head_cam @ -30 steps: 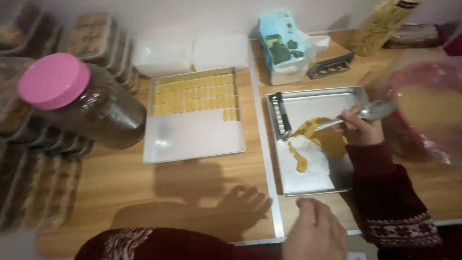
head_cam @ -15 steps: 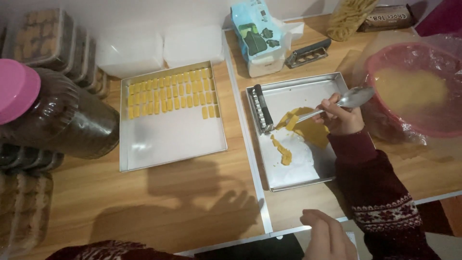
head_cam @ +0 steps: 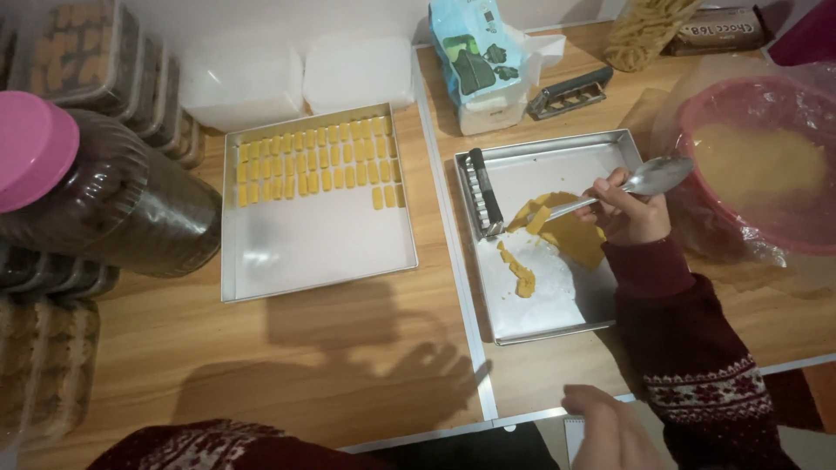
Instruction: Shaping small pieces of dough using a spoon and a metal mold and placing them in a tray
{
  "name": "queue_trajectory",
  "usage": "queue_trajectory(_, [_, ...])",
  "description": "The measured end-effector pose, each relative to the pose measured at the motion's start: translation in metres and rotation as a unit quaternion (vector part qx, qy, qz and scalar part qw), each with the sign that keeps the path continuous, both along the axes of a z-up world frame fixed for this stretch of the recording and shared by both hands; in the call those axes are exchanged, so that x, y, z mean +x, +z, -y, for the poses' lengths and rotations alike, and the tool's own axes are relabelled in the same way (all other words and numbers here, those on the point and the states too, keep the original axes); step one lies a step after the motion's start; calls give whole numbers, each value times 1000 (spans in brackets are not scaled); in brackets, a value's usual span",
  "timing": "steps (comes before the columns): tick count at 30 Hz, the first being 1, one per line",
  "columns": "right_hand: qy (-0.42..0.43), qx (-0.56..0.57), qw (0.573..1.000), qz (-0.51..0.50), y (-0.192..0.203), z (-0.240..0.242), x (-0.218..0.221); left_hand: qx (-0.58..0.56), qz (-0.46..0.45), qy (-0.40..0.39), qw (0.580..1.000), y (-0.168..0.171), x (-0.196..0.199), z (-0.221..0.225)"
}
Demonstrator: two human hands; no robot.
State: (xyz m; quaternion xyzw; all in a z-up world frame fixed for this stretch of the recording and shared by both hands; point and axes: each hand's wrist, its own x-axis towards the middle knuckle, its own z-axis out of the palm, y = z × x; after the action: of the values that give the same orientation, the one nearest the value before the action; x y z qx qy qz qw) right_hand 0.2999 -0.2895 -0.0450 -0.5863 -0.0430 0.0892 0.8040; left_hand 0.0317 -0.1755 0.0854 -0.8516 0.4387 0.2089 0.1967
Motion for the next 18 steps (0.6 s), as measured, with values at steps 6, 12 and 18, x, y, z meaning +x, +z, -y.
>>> queue_trajectory(6, [-12, 3, 1000, -5, 2, -2, 0, -8, -145, 47, 988, 28, 13, 0])
queue_trajectory(12, [-18, -10, 1000, 4, 5, -2, -3, -9, -177, 49, 983, 31, 17, 0])
queue_trajectory(18, [-13, -4, 1000, 15, 5, -2, -5, -118, -110, 109, 981, 10, 8, -16])
